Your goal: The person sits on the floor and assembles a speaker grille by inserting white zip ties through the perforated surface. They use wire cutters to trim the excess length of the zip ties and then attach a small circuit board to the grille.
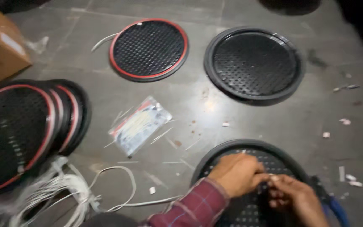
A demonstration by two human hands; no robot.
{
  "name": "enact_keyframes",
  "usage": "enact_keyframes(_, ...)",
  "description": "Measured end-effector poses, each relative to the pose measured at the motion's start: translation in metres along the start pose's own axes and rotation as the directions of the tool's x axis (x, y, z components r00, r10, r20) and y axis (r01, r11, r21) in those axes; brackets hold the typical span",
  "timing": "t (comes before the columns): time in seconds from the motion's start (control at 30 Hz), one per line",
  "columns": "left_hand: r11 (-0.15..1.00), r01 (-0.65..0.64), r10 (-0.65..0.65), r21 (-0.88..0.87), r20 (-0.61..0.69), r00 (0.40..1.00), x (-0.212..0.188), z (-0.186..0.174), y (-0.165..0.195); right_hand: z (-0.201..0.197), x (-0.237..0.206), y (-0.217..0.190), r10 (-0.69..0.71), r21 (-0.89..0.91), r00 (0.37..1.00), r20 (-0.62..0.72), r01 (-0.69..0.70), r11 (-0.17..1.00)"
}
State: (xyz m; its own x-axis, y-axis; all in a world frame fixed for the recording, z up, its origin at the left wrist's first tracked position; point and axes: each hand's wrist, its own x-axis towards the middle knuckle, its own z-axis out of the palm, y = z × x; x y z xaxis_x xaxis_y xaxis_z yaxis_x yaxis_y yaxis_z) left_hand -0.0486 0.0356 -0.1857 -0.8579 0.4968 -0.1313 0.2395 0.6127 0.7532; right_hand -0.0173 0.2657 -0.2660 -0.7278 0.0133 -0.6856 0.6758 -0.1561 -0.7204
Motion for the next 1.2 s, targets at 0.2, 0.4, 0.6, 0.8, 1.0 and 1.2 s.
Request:
enact_keyframes(0.2, 0.994, -0.105, 0.104, -0.017, -0.044, 0.994, 0.001, 0.006, -0.008, -0.010, 0.012, 0.015, -0.122, -0.152, 0.992, -0.013, 0.119, 0.981)
enact_keyframes(0.4, 0.995, -0.100, 0.100, 0.001, -0.103, 0.990, 0.002, 0.009, -0.006, -0.003, 0.017, 0.024, -0.103, -0.049, 0.994, 0.028, 0.104, 0.993)
enact_keyframes(0.6, 0.990, -0.105, 0.086, -0.089, -0.195, 0.977, 0.002, 0.000, -0.001, 0.003, 0.002, 0.000, -0.140, -0.099, 0.967, -0.213, 0.121, 0.988)
enact_keyframes(0.8, 0.993, -0.010, -0.010, -0.121, -0.162, 0.987, 0.004, -0.009, 0.006, 0.017, -0.024, -0.024, -0.282, -0.097, 0.953, -0.111, 0.272, 0.957)
enact_keyframes(1.0, 0.979, 0.022, -0.056, -0.202, -0.166, 0.985, 0.003, -0.015, 0.011, 0.023, -0.033, -0.026, -0.323, -0.098, 0.946, -0.024, 0.320, 0.942)
enact_keyframes(1.2, 0.977, 0.023, -0.055, -0.212, -0.146, 0.988, 0.003, -0.018, 0.013, 0.025, -0.032, -0.024, -0.364, -0.146, 0.931, -0.010, 0.359, 0.922)
